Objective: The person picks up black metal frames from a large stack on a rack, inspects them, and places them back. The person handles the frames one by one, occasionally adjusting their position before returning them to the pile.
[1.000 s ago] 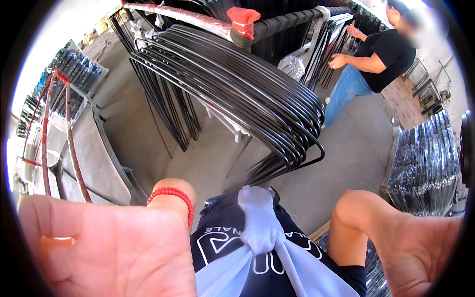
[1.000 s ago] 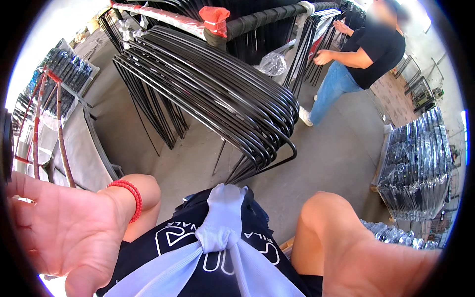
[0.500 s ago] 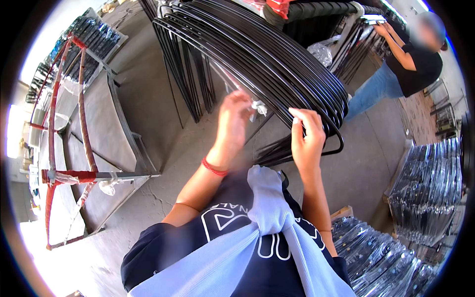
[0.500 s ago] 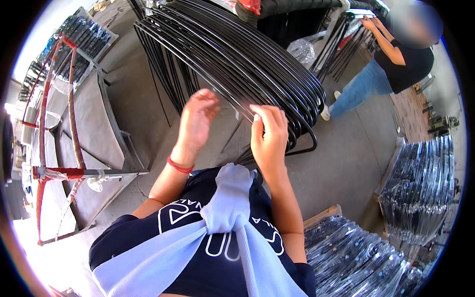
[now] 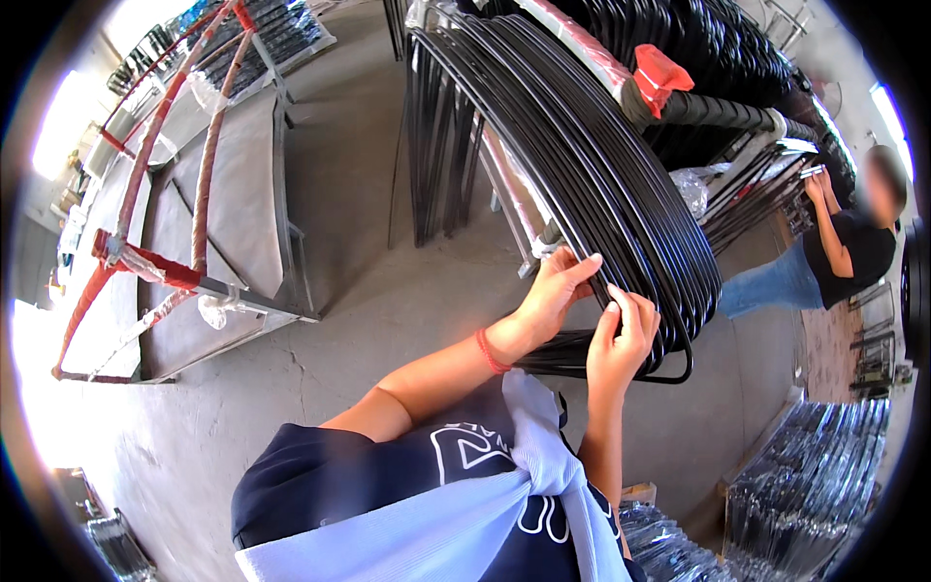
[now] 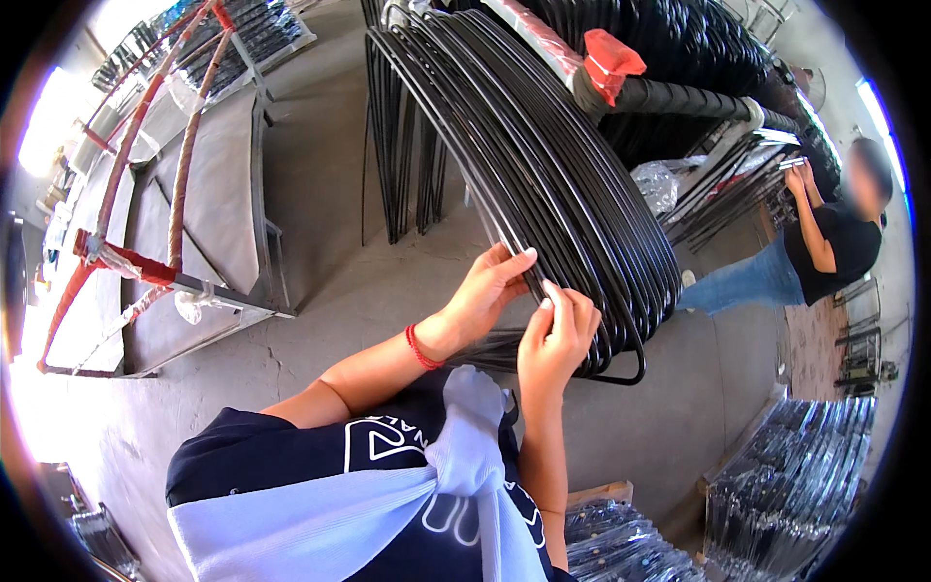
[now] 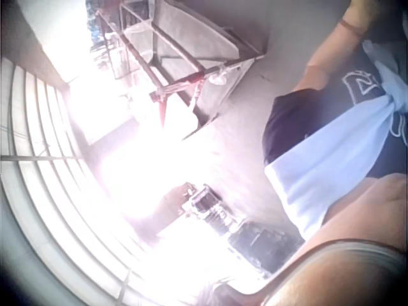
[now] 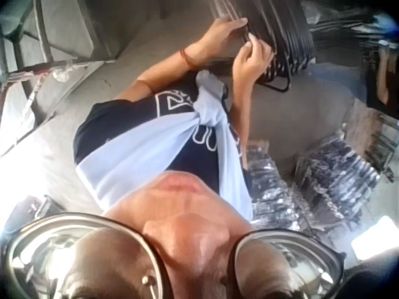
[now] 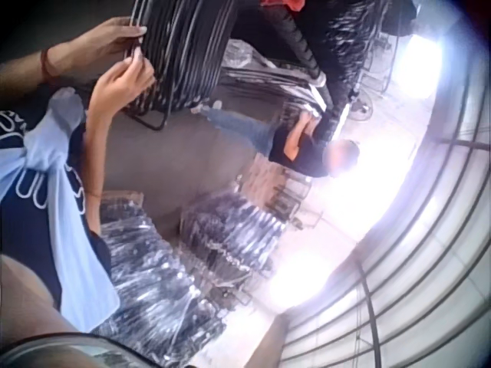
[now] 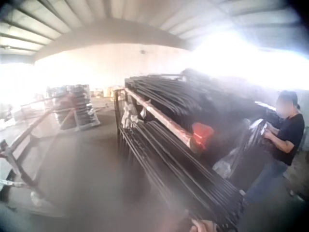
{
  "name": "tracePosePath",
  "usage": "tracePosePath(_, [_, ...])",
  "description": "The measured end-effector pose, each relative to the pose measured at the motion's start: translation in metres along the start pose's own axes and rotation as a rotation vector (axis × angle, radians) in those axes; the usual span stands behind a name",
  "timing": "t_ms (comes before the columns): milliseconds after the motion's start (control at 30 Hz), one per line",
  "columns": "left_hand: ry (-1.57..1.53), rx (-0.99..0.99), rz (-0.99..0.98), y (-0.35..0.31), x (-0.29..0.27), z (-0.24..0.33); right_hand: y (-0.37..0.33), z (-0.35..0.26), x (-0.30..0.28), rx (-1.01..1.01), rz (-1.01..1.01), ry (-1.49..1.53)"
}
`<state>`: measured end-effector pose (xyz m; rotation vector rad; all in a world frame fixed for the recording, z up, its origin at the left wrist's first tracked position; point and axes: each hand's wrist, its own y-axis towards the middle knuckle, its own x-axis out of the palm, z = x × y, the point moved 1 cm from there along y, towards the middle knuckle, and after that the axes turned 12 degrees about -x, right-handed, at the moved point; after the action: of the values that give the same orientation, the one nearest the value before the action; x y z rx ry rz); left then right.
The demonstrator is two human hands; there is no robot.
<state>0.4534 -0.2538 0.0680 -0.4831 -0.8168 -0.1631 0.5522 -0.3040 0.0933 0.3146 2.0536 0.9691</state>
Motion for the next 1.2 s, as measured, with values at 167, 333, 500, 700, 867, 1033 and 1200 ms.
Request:
tracePosePath(167, [-0.006,0.095,0.045,0.005,-0.014,0.001,0.001,-0.018,-0.002,0.02,-0.073,0.025])
tracePosePath(333, [-0.15,0.134,0.03,0.003,-0.011,0.011,-0.011,-0.018,-0.003,0.024,-0.136,-0.087])
tracePosePath(500, [-0.213,0.077,-0.038,0.0,-0.012,0.016,-0.015,-0.019,-0.001,0.032,-0.168,-0.127])
tracePosePath(700, [-0.209,0.035,-0.057,0.005,-0.018,0.014,-0.012,-0.021,-0.001,-0.005,-0.172,-0.183])
tracePosePath(867, [-0.173,0.01,-0.097,0.007,-0.019,0.016,-0.012,-0.018,-0.002,0.031,-0.161,-0.131])
tracePosePath(1033, [-0.16,-0.063,-0.062,0.01,-0.016,0.018,-0.014,-0.017,-0.004,0.079,-0.178,-0.15])
tracePosePath(1200, [-0.176,-0.093,-0.108,0.015,-0.014,0.017,-0.017,-0.02,-0.002,0.042,-0.19,-0.356])
